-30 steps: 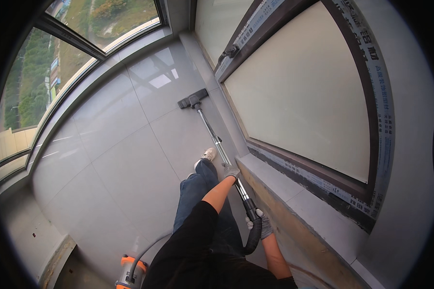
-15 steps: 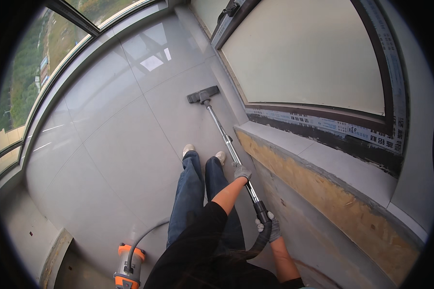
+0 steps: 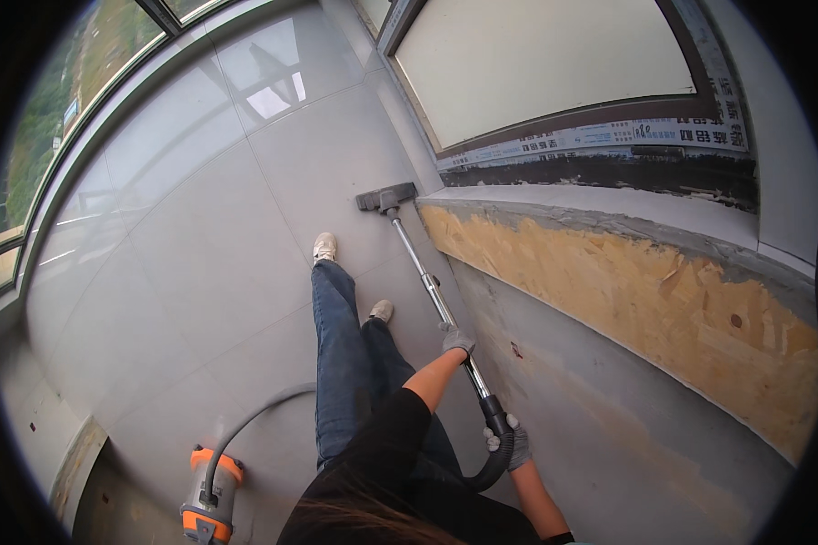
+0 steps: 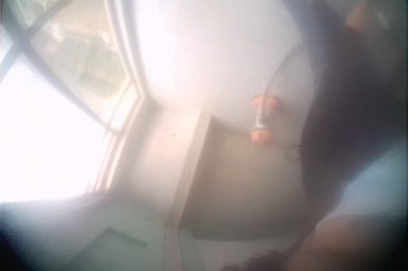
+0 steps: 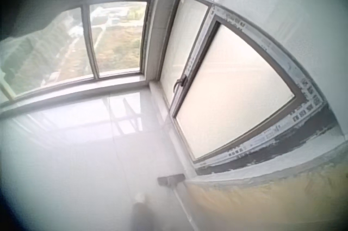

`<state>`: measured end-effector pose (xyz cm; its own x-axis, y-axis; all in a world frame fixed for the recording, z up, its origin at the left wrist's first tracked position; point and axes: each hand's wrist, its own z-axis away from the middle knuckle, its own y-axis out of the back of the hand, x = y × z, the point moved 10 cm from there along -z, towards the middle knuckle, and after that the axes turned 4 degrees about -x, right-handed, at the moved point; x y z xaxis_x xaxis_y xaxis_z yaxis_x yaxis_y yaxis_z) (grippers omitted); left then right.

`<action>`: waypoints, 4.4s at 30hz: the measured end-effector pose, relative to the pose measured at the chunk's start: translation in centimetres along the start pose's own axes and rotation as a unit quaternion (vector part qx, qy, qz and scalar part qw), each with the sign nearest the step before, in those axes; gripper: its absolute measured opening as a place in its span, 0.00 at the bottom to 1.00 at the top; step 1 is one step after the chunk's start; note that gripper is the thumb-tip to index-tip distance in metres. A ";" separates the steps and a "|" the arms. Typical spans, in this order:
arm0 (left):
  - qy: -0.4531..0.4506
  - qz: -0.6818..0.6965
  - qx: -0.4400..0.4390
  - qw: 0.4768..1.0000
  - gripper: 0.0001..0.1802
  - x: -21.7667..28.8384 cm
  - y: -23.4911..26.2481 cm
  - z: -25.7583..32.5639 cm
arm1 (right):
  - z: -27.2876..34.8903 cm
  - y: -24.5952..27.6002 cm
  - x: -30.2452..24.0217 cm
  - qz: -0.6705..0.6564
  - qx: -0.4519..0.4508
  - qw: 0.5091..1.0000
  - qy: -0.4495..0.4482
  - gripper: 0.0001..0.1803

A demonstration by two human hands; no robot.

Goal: The person vacuums a tiled floor in a high-rise room using a canister vacuum with a long wand and floor head. They move the vacuum head back and forth across the floor, then switch to a narrow crevice tool to clean along window frames and wall edges.

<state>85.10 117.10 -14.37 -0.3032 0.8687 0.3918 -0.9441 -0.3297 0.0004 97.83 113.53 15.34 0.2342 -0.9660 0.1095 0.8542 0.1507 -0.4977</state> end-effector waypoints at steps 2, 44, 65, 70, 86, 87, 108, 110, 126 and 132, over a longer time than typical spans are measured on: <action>-0.011 -0.009 -0.011 1.000 0.44 -0.6 -2.4 0.2 | 1.1 2.3 0.6 0.017 0.019 1.000 0.003 0.31; -0.012 0.484 0.068 0.872 0.15 8.2 50.5 -2.4 | -31.6 -42.1 -12.0 0.035 -0.108 0.988 -0.106 0.21; -0.149 -0.567 -0.040 0.810 0.15 12.8 32.1 -0.7 | -22.1 -29.7 -9.8 -0.050 -0.172 0.981 -0.072 0.22; -0.169 -0.562 -0.054 0.808 0.18 11.5 26.7 -2.6 | -19.0 -26.3 -9.0 -0.109 -0.195 0.970 -0.095 0.20; -0.150 -0.638 -0.055 0.753 0.16 10.4 10.9 1.6 | -11.4 -11.3 -7.1 -0.101 -0.145 0.982 -0.064 0.22; -0.158 -0.627 -0.038 0.762 0.15 10.4 10.0 1.4 | -10.9 -10.6 -6.8 -0.104 -0.150 0.981 -0.068 0.22; -0.106 -0.758 -0.260 0.589 0.30 -11.7 4.3 3.5 | -10.2 -11.4 12.5 -0.350 -0.295 0.889 0.012 0.25; -0.045 -0.706 -0.339 0.621 0.41 -16.0 6.8 4.4 | -12.0 -13.6 16.1 -0.369 -0.306 0.876 0.046 0.25; 0.138 -0.462 -0.088 0.872 0.54 -27.9 32.2 16.8 | -18.7 -24.1 40.2 0.150 0.183 0.962 0.136 0.30; 0.063 -0.452 0.024 0.889 0.49 -16.2 39.1 14.6 | -26.4 -31.0 33.5 -0.087 0.049 0.938 0.331 0.19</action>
<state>54.95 84.76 -7.29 0.5628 0.8199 0.1052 -0.8032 0.5124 0.3037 66.91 70.91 11.75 -0.2252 -0.8914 -0.3934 0.8992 -0.0346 -0.4362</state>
